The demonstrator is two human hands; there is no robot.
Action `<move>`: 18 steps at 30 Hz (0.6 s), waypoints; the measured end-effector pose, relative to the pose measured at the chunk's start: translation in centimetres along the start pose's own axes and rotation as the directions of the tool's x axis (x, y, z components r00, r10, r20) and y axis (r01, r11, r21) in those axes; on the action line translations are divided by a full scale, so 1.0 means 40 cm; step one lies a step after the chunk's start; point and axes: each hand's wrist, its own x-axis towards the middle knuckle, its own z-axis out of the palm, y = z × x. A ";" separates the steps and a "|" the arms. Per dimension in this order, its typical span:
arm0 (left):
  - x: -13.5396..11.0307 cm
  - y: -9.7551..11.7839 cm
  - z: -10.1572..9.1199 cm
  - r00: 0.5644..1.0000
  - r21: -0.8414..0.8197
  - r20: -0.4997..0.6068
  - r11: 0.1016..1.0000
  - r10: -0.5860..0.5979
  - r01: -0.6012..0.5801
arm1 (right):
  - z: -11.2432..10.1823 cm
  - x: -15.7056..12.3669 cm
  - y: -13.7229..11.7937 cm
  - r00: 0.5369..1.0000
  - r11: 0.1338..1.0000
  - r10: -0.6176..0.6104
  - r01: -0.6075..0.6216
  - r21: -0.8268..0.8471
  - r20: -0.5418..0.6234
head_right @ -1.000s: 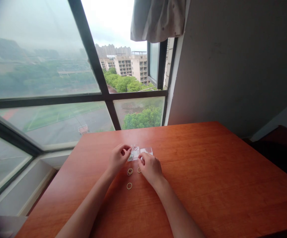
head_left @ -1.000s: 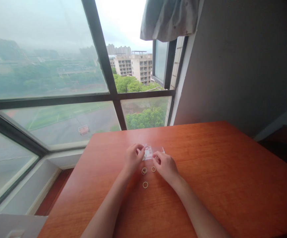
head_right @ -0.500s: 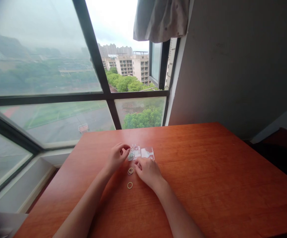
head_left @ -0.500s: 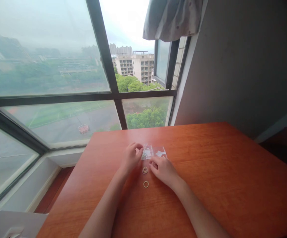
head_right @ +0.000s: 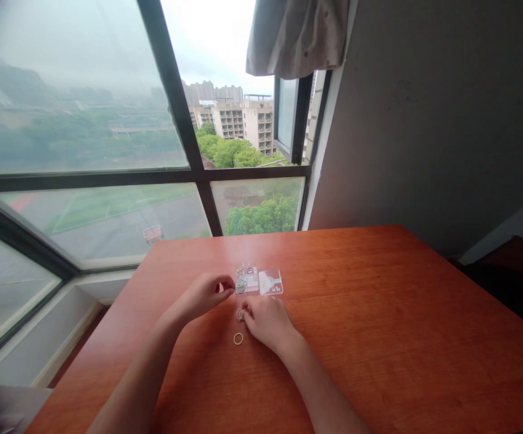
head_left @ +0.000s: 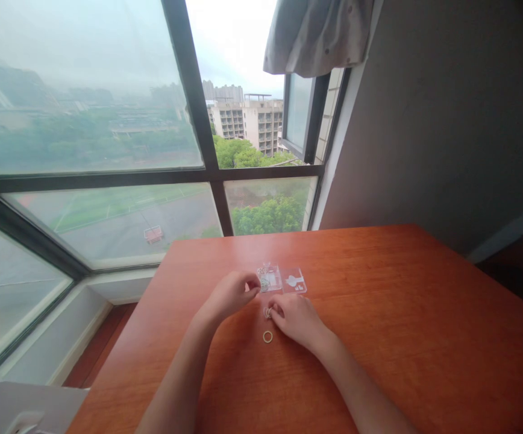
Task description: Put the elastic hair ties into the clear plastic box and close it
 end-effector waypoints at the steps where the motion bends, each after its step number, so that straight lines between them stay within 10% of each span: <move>1: -0.002 0.003 0.000 1.000 0.004 0.020 1.000 -0.003 0.003 | -0.002 -0.001 0.002 1.000 1.000 0.004 -0.004 -0.006 0.004; 18: -0.007 0.024 0.057 0.980 0.247 0.187 0.969 -0.064 0.016 | -0.050 -0.012 0.022 0.999 0.998 0.021 -0.023 0.051 0.036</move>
